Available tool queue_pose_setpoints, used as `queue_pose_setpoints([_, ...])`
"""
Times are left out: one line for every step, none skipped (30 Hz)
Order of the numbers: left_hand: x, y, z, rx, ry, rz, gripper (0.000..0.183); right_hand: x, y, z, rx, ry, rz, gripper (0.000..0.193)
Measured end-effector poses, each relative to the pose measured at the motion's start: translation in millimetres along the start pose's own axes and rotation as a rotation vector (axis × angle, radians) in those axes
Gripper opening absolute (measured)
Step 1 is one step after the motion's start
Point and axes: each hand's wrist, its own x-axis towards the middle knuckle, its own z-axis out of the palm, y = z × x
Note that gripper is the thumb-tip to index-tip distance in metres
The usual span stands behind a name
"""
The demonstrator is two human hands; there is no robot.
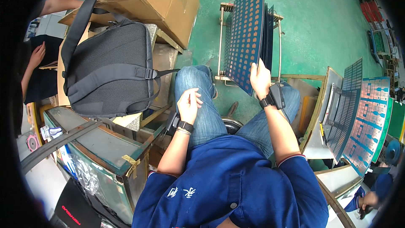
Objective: Inspecting large blue sheets with integrated copper components, likely flexible circuits or components for metal fabrication.
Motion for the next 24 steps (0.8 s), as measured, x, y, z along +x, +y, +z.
queue_pose_setpoints([0.6, -0.9, 0.4, 0.007, 0.001, -0.007, 0.017, 3.1, 0.9, -0.3, -0.004, -0.025, 0.000, 0.032])
queue_pose_setpoints([1.3, -2.2, 0.7, 0.014, 0.003, -0.014, 0.017, 6.4, 1.0, 1.2, -0.004, -0.026, 0.001, 0.032])
queue_pose_setpoints([1.4, -0.2, 1.3, 0.015, 0.001, -0.005, 0.017, 10.6, -7.6, -1.9, 0.016, -0.003, 0.009, 0.036])
queue_pose_setpoints([1.7, 1.5, 1.6, 0.015, 0.002, 0.002, 0.017, 15.6, -14.6, -4.9, 0.037, 0.019, 0.015, 0.041])
queue_pose_setpoints([2.2, 3.7, 1.6, 0.016, 0.005, 0.009, 0.016, 25.4, -18.3, -6.3, 0.013, -0.021, 0.022, 0.050])
queue_pose_setpoints([3.3, 2.6, 1.8, 0.017, 0.001, 0.010, 0.016, 33.1, -17.6, -2.0, 0.013, -0.017, 0.024, 0.050])
queue_pose_setpoints([4.4, 2.6, 1.5, 0.016, 0.004, -0.003, 0.016, 41.1, -17.9, 3.8, -0.019, -0.040, 0.037, 0.051])
queue_pose_setpoints([5.5, 3.6, 0.5, 0.015, 0.009, -0.013, 0.016, 50.0, -17.8, 9.8, -0.049, -0.062, 0.048, 0.053])
queue_pose_setpoints([6.6, 3.1, 1.4, 0.015, 0.005, -0.006, 0.016, 56.6, -7.2, 22.2, -0.064, -0.053, 0.008, 0.056])
queue_pose_setpoints([6.5, 3.7, 2.1, 0.020, 0.011, -0.011, 0.017, 61.9, 3.8, 36.8, -0.078, -0.023, -0.036, 0.056])
queue_pose_setpoints([4.4, 4.9, -0.4, 0.030, 0.027, -0.015, 0.017, 62.3, 9.1, 51.1, -0.133, -0.033, -0.041, 0.057])
queue_pose_setpoints([2.6, 4.8, -0.8, 0.032, 0.037, -0.054, 0.017, 66.3, 13.6, 65.3, -0.186, -0.039, -0.049, 0.058])
queue_pose_setpoints([0.4, 5.0, -2.5, 0.047, 0.034, -0.054, 0.017, 64.4, 15.7, 79.3, -0.239, -0.057, -0.055, 0.061])
queue_pose_setpoints([0.3, 5.5, 0.1, 0.058, 0.020, -0.048, 0.017, 63.8, 34.2, 91.6, -0.241, -0.097, -0.036, 0.061])
queue_pose_setpoints([0.0, 5.8, 1.9, 0.045, 0.018, -0.050, 0.017, 60.1, 48.8, 102.0, -0.334, -0.143, -0.056, 0.058])
queue_pose_setpoints([-2.1, 4.7, 2.0, 0.032, 0.018, -0.058, 0.017, 55.0, 50.8, 106.3, -0.153, -0.330, 0.143, 0.054])
queue_pose_setpoints([-1.4, 7.8, 7.0, 0.039, 0.003, -0.026, 0.018, 50.7, 70.9, 112.2, -0.212, -0.273, 0.042, 0.051])
queue_pose_setpoints([-2.3, 5.9, 5.8, 0.047, -0.003, -0.036, 0.018, 44.8, 70.0, 113.5, -0.252, -0.340, 0.068, 0.046])
queue_pose_setpoints([-1.5, 5.8, 6.2, 0.056, -0.011, -0.025, 0.018, 36.9, 70.3, 111.1, -0.229, -0.335, 0.028, 0.043])
queue_pose_setpoints([-0.8, 5.1, 7.8, 0.064, -0.027, -0.015, 0.018, 28.8, 72.7, 107.2, -0.210, -0.324, -0.007, 0.040])
queue_pose_setpoints([-3.3, 4.2, 4.7, 0.078, -0.006, -0.013, 0.018, 18.4, 57.4, 95.6, -0.189, -0.379, -0.016, 0.037])
queue_pose_setpoints([-2.9, 2.5, 3.8, 0.084, -0.009, -0.008, 0.018, 10.4, 33.3, 78.1, -0.176, -0.415, -0.013, 0.036])
queue_pose_setpoints([-1.8, 0.6, 3.8, 0.058, -0.004, -0.078, 0.017, 0.5, 24.4, 65.9, -0.125, -0.404, -0.008, 0.034])
queue_pose_setpoints([-1.4, 8.6, 8.0, 0.094, 0.002, -0.092, 0.020, -8.3, 21.5, 55.5, -0.077, -0.384, 0.004, 0.035])
